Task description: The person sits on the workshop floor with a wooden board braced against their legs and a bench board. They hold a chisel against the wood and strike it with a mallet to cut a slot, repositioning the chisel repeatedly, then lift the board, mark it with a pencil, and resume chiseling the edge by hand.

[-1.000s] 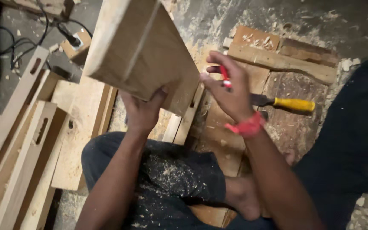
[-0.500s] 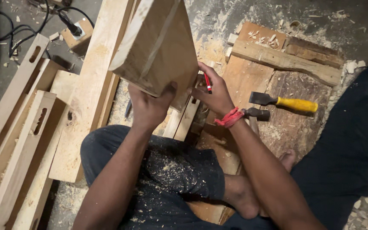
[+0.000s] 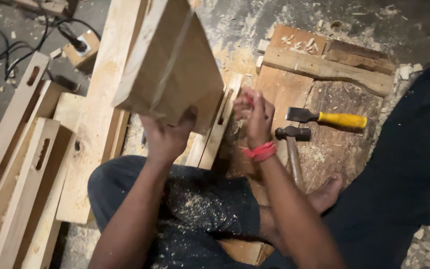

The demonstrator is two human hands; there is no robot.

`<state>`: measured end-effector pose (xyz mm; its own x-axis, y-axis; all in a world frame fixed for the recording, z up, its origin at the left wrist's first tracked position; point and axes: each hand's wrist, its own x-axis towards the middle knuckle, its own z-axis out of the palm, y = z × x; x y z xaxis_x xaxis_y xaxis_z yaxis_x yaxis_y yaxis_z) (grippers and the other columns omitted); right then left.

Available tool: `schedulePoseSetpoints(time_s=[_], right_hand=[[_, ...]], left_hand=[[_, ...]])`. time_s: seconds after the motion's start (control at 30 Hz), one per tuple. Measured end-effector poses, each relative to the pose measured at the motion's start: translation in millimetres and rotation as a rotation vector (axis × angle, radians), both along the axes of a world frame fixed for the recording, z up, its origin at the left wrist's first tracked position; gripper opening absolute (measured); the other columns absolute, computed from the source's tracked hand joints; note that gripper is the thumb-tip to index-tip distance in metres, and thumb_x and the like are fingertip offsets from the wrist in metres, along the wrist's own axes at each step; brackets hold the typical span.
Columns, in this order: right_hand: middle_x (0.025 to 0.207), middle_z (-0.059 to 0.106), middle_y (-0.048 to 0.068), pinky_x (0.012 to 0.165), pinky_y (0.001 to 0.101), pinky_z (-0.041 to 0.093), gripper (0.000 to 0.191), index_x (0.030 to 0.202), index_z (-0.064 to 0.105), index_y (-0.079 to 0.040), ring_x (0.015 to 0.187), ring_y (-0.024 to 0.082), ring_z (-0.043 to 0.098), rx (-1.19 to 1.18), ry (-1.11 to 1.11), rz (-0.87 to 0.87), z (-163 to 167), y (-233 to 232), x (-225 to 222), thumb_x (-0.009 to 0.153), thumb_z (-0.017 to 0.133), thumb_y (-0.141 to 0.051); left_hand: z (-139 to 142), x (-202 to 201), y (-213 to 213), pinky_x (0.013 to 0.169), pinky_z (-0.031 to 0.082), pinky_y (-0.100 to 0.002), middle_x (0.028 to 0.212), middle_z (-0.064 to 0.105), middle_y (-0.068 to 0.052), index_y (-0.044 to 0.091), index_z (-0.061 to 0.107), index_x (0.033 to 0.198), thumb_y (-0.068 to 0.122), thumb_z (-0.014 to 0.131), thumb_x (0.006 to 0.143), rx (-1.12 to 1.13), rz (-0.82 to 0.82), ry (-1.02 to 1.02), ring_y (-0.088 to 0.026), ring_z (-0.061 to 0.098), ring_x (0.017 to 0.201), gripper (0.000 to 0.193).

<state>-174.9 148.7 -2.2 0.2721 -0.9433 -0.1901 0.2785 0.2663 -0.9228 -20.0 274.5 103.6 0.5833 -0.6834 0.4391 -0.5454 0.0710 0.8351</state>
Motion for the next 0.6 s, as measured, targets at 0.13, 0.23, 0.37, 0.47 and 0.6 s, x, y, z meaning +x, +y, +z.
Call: schedulePoseSetpoints(time_s=[0.13,0.23,0.37,0.47,0.6], right_hand=[[0.083,0.073,0.011,0.055,0.0252,0.048,0.02,0.116,0.058,0.0,0.065,0.013,0.064,0.083,-0.097,-0.151,-11,29,5,0.101,0.049,-0.008],[0.087,0.073,0.012,0.062,0.0265,0.055,0.012,0.108,0.058,0.002,0.07,0.014,0.067,0.047,-0.13,-0.163,-16,44,13,0.1,0.053,-0.005],[0.087,0.07,0.011,0.062,0.027,0.054,0.017,0.113,0.062,0.006,0.07,0.014,0.066,0.043,-0.076,-0.184,-18,52,18,0.1,0.055,-0.004],[0.089,0.07,0.011,0.062,0.0272,0.055,0.018,0.113,0.061,0.006,0.07,0.015,0.067,0.062,-0.075,-0.178,-19,52,18,0.1,0.055,-0.005],[0.091,0.072,0.012,0.065,0.0275,0.056,0.018,0.113,0.06,0.005,0.073,0.015,0.068,0.066,-0.087,-0.178,-20,52,18,0.099,0.055,-0.005]], left_hand=[[1,0,4,0.095,0.056,-0.043,0.123,0.065,-0.019,-0.006,0.055,0.129,0.012,0.082,0.086,0.043,-0.015,0.067,-0.032,0.067,0.11,0.054],[1,2,8,0.095,0.056,-0.043,0.118,0.069,-0.016,-0.002,0.064,0.122,0.012,0.08,0.089,0.089,-0.011,-0.092,-0.031,0.07,0.106,0.039],[-5,4,17,0.091,0.056,-0.043,0.112,0.071,-0.014,0.0,0.067,0.117,0.016,0.077,0.089,0.179,0.029,-0.135,-0.031,0.071,0.101,0.033],[-13,6,24,0.095,0.055,-0.044,0.113,0.073,-0.015,0.001,0.07,0.117,0.017,0.078,0.092,0.229,0.057,-0.337,-0.033,0.071,0.104,0.031],[-20,9,32,0.096,0.054,-0.043,0.117,0.071,-0.015,0.0,0.068,0.122,0.02,0.076,0.094,0.228,0.046,-0.325,-0.032,0.069,0.106,0.035]])
